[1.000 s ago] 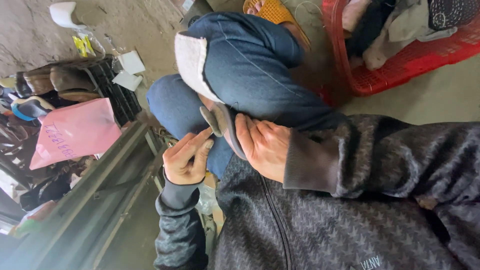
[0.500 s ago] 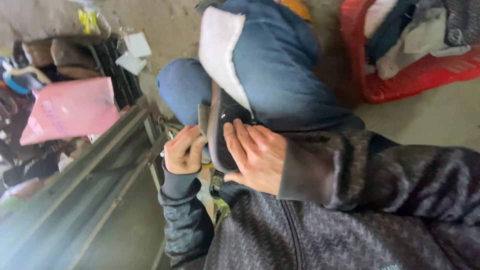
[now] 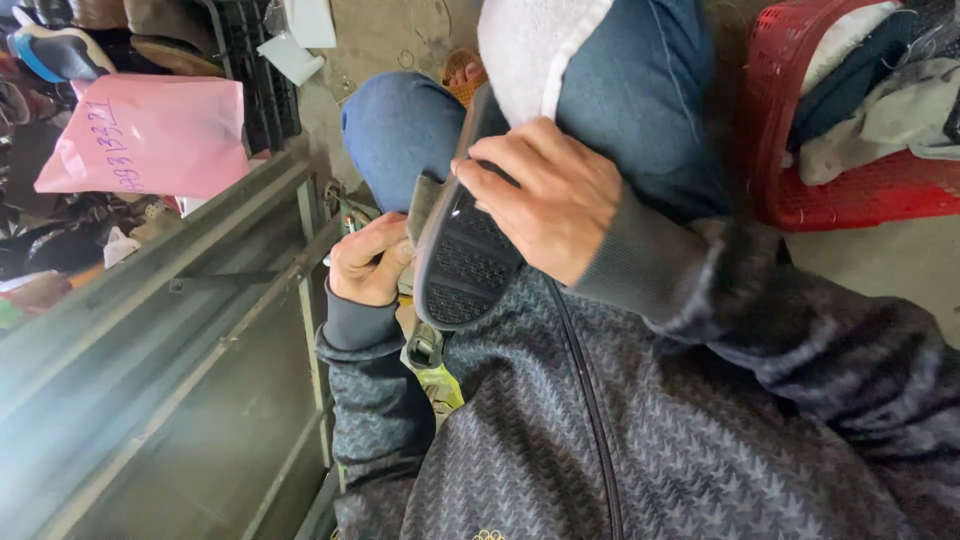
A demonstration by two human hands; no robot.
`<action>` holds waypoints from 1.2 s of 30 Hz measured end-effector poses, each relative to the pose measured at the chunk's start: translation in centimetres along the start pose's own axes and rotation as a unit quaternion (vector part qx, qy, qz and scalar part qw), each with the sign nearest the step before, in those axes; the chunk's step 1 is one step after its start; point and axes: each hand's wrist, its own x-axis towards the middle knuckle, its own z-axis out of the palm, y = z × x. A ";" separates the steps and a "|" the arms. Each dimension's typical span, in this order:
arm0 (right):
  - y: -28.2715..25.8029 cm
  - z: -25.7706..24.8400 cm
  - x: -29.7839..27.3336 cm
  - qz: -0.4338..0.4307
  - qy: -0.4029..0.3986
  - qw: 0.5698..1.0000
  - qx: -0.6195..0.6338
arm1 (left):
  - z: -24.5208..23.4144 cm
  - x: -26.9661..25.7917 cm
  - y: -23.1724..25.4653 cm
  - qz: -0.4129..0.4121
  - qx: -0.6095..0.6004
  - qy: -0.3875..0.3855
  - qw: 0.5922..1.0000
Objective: Hand-stitching the sole of a sandal using a stitching awl, thread, and a lighter to finish the ends.
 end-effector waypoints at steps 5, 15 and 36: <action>0.6 0.5 0.4 -0.051 0.021 0.998 -0.014 | -0.4 -2.0 -3.4 0.023 -0.043 0.059 0.997; 5.2 -8.9 -2.0 0.069 -0.038 0.996 0.030 | 0.2 -3.2 -4.6 0.038 -0.128 0.094 0.987; 0.4 -2.9 -2.1 -0.062 -0.072 0.988 0.121 | 1.6 -1.7 -1.2 0.040 -0.060 0.061 0.995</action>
